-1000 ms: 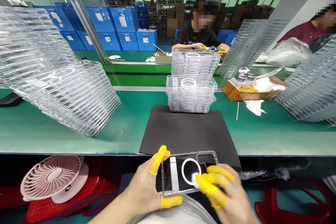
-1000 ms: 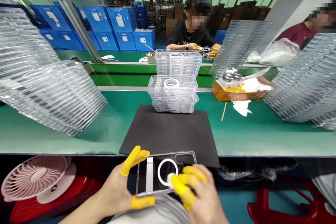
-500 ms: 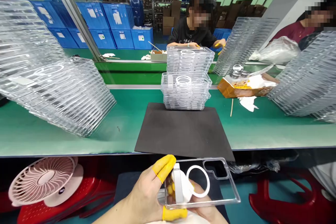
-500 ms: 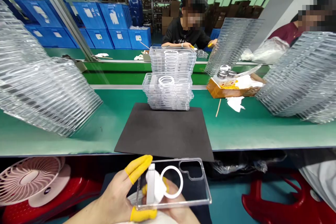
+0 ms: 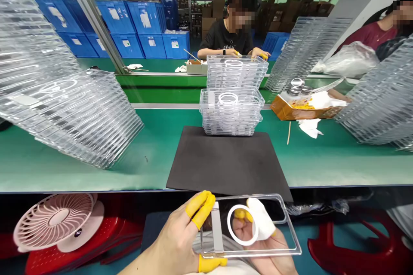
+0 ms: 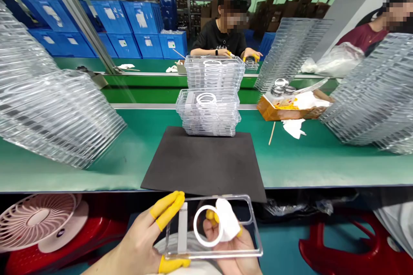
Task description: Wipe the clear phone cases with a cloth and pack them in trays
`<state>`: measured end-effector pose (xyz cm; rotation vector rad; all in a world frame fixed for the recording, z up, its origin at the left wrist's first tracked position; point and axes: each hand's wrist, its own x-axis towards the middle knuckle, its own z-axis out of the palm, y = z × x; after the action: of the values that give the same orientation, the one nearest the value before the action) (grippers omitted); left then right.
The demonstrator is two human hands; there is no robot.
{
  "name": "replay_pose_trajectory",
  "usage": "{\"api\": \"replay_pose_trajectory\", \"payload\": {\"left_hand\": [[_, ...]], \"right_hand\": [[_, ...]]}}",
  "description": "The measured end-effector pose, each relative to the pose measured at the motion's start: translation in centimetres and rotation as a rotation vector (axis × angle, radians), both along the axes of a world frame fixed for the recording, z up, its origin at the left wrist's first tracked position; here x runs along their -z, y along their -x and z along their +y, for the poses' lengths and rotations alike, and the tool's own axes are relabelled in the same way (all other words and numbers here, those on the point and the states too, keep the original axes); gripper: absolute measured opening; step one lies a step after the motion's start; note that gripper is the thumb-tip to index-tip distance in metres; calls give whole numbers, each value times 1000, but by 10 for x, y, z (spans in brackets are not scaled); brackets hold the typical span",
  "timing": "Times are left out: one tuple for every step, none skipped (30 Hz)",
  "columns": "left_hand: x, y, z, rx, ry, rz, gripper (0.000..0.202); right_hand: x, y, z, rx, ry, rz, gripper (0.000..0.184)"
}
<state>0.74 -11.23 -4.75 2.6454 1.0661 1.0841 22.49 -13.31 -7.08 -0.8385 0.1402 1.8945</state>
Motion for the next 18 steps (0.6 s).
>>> {"api": "replay_pose_trajectory", "payload": {"left_hand": [[0, 0, 1, -5, -8, -3, 86], [0, 1, 1, -11, -14, -5, 86], [0, 1, 2, -16, -19, -5, 86], [0, 2, 2, -20, -24, -5, 87], [0, 3, 2, -24, -29, -5, 88], [-1, 4, 3, -29, -33, -7, 88], [-1, 5, 3, -37, -35, -9, 89], [-2, 6, 4, -47, -34, -10, 89], [-3, 7, 4, -60, -33, -11, 89], [-3, 8, 5, -75, -29, -7, 90], [-3, 9, 6, -91, -24, 1, 89], [-3, 9, 7, -103, -22, 10, 89], [-3, 9, 8, -110, -20, 20, 89], [-3, 9, 9, -115, -18, 30, 88], [-3, 8, 10, -117, -14, 40, 87], [-3, 7, 10, -115, -11, 47, 86], [-3, 7, 11, -114, -8, 52, 85], [-4, 6, 11, -113, -10, 55, 84]], "right_hand": [[2, -5, 0, 68, 6, -59, 39], [5, -10, -1, 137, 16, -135, 40], [8, -15, -2, 188, 27, -222, 41], [11, -21, -4, 227, 34, -323, 43], [16, -29, -8, 248, 31, -434, 44], [20, -39, -12, 248, 19, -552, 44], [25, -51, -19, 239, 3, -675, 44], [29, -64, -26, 243, -13, -807, 43], [32, -78, -33, 255, -26, -940, 40], [34, -90, -39, 269, -35, -1068, 38], [33, -100, -43, 288, -44, -1189, 36], [30, -107, -45, 306, -65, -1299, 35], [25, -109, -42, 319, -121, -1400, 34], [18, -106, -37, 326, -223, -1487, 33], [10, -99, -28, 328, -374, -1562, 30], [1, -88, -17, 315, -568, -1630, 28], [-9, -73, -5, 284, -789, -1689, 26], [-18, -57, 6, 236, -1002, -1753, 25]]}}
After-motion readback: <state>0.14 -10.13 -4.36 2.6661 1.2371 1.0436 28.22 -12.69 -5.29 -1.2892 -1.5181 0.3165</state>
